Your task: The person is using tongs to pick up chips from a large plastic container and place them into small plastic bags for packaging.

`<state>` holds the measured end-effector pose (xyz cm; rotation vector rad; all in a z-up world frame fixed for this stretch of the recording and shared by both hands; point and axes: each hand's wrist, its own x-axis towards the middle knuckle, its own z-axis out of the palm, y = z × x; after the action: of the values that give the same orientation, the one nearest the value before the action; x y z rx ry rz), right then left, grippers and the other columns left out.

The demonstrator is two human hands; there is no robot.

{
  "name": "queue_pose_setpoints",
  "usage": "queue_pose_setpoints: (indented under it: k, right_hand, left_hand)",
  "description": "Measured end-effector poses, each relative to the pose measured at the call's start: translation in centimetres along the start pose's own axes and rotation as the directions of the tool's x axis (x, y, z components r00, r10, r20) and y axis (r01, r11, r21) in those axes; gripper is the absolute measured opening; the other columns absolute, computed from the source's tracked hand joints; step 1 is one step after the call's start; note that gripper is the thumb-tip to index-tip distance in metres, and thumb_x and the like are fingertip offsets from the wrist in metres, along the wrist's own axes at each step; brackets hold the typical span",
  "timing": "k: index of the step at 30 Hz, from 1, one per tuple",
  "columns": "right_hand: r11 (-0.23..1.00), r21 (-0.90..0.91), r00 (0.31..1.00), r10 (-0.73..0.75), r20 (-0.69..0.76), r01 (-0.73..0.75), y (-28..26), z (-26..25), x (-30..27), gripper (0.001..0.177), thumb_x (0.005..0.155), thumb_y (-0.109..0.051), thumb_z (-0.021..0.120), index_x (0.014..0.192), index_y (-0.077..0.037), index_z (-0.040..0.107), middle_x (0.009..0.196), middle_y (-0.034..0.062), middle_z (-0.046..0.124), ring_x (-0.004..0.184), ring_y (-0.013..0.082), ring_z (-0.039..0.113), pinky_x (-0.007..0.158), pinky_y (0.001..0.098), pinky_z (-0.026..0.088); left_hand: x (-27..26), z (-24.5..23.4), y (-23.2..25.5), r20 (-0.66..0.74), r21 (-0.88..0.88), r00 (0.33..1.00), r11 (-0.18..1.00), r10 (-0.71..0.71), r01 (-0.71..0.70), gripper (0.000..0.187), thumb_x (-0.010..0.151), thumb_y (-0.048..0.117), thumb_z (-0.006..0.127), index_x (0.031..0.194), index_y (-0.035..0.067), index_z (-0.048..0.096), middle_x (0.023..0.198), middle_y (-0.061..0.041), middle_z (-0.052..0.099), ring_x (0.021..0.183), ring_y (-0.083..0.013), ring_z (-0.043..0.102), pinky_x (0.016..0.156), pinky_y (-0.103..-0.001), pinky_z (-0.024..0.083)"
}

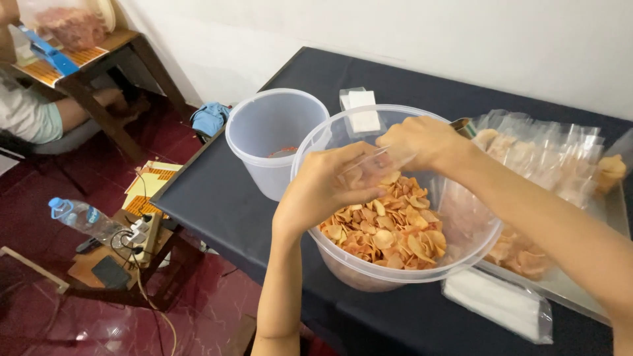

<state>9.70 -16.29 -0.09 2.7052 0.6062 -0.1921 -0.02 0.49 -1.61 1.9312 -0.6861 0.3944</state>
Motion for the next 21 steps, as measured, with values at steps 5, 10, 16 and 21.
queue_pose_setpoints:
  k: [5, 10, 16, 21]
  right_hand:
    - [0.995, 0.057, 0.997, -0.079, 0.002, 0.078, 0.2, -1.7, -1.9, 0.032, 0.083, -0.037, 0.05, 0.1, -0.019, 0.07, 0.101, 0.0052, 0.072, 0.102, 0.0288, 0.067, 0.088, 0.0407, 0.053]
    - [0.995, 0.013, 0.994, -0.103, -0.022, 0.104, 1.0, -1.7, -2.1, 0.025, 0.085, -0.03, 0.056, 0.101, -0.017, 0.07, 0.097, 0.0069, 0.073, 0.101, 0.0295, 0.068, 0.088, 0.0407, 0.052]
    - [0.984, 0.122, 0.987, -0.112, -0.119, 0.126, 2.1, -3.7, -4.7, 0.036, 0.088, -0.045, 0.056, 0.111, -0.02, 0.066, 0.103, 0.0062, 0.072, 0.099, 0.0318, 0.068, 0.086, 0.0442, 0.053]
    - [0.937, 0.35, 0.997, 0.019, -0.072, 0.008, 5.3, -5.7, -7.5, 0.043, 0.089, -0.042, 0.048, 0.129, -0.03, 0.056, 0.127, -0.0077, 0.062, 0.102, 0.0213, 0.064, 0.087, 0.0374, 0.047]
  left_hand:
    - [0.0, -0.4, 0.3, 0.011, -0.003, 1.0, 1.0, -0.008, 0.008, 0.036, 0.067, 0.015, 0.083, 0.099, 0.012, 0.067, 0.074, -0.01, 0.069, 0.068, -0.0249, 0.064, 0.059, -0.033, 0.052]
    - [0.0, -0.6, 0.3, 0.019, -0.01, 1.0, 1.0, -0.02, 0.02, 0.037, 0.067, 0.017, 0.083, 0.1, 0.015, 0.067, 0.075, -0.007, 0.069, 0.068, -0.0223, 0.064, 0.059, -0.031, 0.052]
    - [0.3, -1.0, 1.0, 0.0, -0.04, 1.0, 0.999, 0.029, -0.029, 0.035, 0.07, 0.015, 0.083, 0.102, 0.014, 0.067, 0.074, -0.007, 0.07, 0.057, -0.0168, 0.06, 0.045, -0.021, 0.046]
    - [0.0, -1.2, 1.5, 0.014, -0.088, 1.0, 0.996, -0.014, 0.016, 0.028, 0.079, 0.019, 0.078, 0.102, 0.018, 0.061, 0.079, 0.006, 0.068, 0.057, -0.0003, 0.054, 0.054, -0.014, 0.045]
